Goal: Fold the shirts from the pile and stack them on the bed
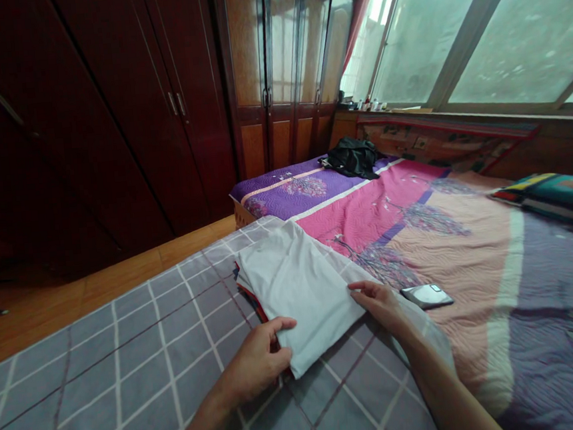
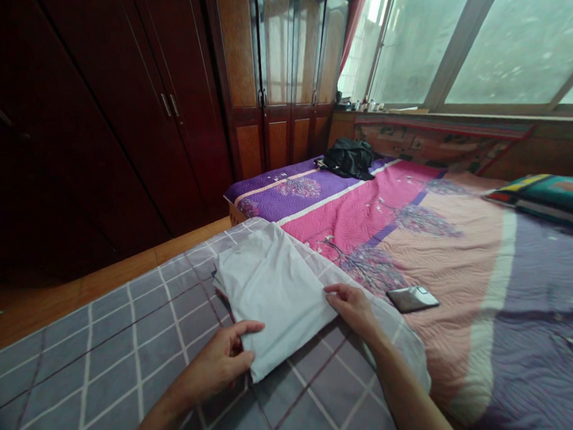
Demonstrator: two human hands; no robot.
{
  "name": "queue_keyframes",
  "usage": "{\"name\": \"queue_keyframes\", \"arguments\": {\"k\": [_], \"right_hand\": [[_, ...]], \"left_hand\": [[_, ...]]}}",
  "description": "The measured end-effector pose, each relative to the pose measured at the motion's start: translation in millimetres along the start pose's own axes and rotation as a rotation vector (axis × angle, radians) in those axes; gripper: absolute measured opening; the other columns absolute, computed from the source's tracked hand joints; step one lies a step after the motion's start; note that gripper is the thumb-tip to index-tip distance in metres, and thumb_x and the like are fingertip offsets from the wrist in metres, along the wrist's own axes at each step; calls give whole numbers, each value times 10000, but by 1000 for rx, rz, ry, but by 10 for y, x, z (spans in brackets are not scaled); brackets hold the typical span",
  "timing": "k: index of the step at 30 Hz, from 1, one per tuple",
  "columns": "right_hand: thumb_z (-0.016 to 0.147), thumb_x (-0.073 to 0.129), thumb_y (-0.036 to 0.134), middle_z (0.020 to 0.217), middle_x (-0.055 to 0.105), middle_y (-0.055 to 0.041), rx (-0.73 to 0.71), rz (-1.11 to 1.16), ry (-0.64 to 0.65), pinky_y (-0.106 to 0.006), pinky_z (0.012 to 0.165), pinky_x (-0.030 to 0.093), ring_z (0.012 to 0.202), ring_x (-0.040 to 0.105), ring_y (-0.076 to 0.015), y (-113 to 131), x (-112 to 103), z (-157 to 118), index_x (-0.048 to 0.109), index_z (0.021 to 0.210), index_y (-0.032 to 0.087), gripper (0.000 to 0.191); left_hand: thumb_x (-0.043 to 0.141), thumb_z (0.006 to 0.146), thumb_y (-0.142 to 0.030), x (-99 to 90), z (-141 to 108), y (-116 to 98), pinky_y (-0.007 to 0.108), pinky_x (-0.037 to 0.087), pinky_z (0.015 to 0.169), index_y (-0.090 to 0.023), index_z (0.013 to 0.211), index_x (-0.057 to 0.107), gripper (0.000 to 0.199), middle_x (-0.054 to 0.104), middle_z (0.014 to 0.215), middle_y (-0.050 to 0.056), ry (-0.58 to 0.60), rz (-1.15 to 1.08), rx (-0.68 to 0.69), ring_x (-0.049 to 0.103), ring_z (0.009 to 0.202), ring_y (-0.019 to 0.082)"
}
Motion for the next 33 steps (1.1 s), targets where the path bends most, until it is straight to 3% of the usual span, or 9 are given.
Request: {"name": "queue_keyframes", "arguments": {"k": [8, 12, 15, 18, 21, 23, 27, 31, 33], "right_hand": [[713, 535, 386, 617, 575, -8, -14, -161, -125, -281, 572, 409, 613, 541, -180, -85, -69, 6, 685, 864, 172, 301], [728, 523, 259, 924, 628, -80, -191, -405, -262, -390, 851, 420, 940, 558, -265, 293, -83, -77, 674, 988, 187, 310], [807, 490, 293, 1167, 576, -112, -487, -537, -255, -425, 964, 386, 1097, 509, -273, 802, 213, -184, 620, 1117, 180, 355], [845, 514, 402, 1315, 494, -151, -615, -617, -141, -459, 1016, 348, 1226, 425, -299, 1084, 619, -238, 553, 1232, 156, 460], [859, 490, 521, 1415, 388, -198, -575, -756, -37, -525, 1048, 275, 1319, 301, -367, 1058, 915, -227, 490, 1319, 120, 611], [872, 440, 570, 1442, 350, -205, -507, -804, -15, -551, 1049, 249, 1324, 286, -387, 950, 978, -209, 458, 1356, 125, 657], [872, 413, 600, 1462, 322, -199, -456, -816, -18, -544, 1060, 230, 1332, 274, -384, 823, 967, -207, 423, 1389, 146, 688], [862, 416, 616, 1474, 303, -198, -461, -809, -5, -534, 1075, 214, 1355, 232, -385, 821, 964, -218, 411, 1399, 141, 717], [850, 423, 635, 1476, 300, -199, -465, -802, 2, -534, 1075, 217, 1358, 226, -389, 824, 970, -221, 412, 1399, 139, 740]], "left_hand": [[509, 705, -165, 94, -20, 3, 200, 318, 490, -152, 1185, 637, 496, 534, 589, -35, -12, 134, 65, 469, 517, 112], [520, 738, -192, 138, -29, -8, 208, 339, 501, -137, 1252, 582, 521, 537, 527, -49, 48, 119, 61, 493, 489, 123], [534, 796, -259, -73, 5, -290, 220, 362, 534, -156, 1213, 609, 436, 527, 530, -47, -128, 142, 168, 491, 492, 124], [485, 860, -273, -332, 103, -677, 269, 432, 733, -209, 1184, 625, 358, 658, 785, 23, -366, 367, 369, 599, 732, 172], [462, 882, -253, -336, 383, -763, 377, 329, 1021, -214, 1203, 605, 353, 606, 1218, 88, -300, 760, 474, 513, 1158, 242], [466, 897, -319, -420, 604, -600, 463, 245, 1084, -194, 1247, 567, 385, 497, 1367, 114, -250, 958, 365, 393, 1292, 285], [416, 921, -422, -665, 787, -534, 539, 160, 1103, -157, 1307, 506, 477, 414, 1430, 149, -384, 1143, 193, 270, 1363, 336], [397, 930, -424, -407, 929, -700, 492, 107, 1129, -195, 1374, 433, 501, 343, 1484, 103, -266, 1182, 336, 212, 1395, 284], [403, 916, -478, -339, 1057, -635, 526, 123, 1114, -200, 1383, 422, 544, 330, 1491, 101, -189, 1165, 284, 212, 1393, 311]]}}
Point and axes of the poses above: each hand's wrist, its own z-axis towards the middle knuckle, its own x-axis out of the palm, y = z × x, the point moved 9 cm from there along z, towards the middle knuckle
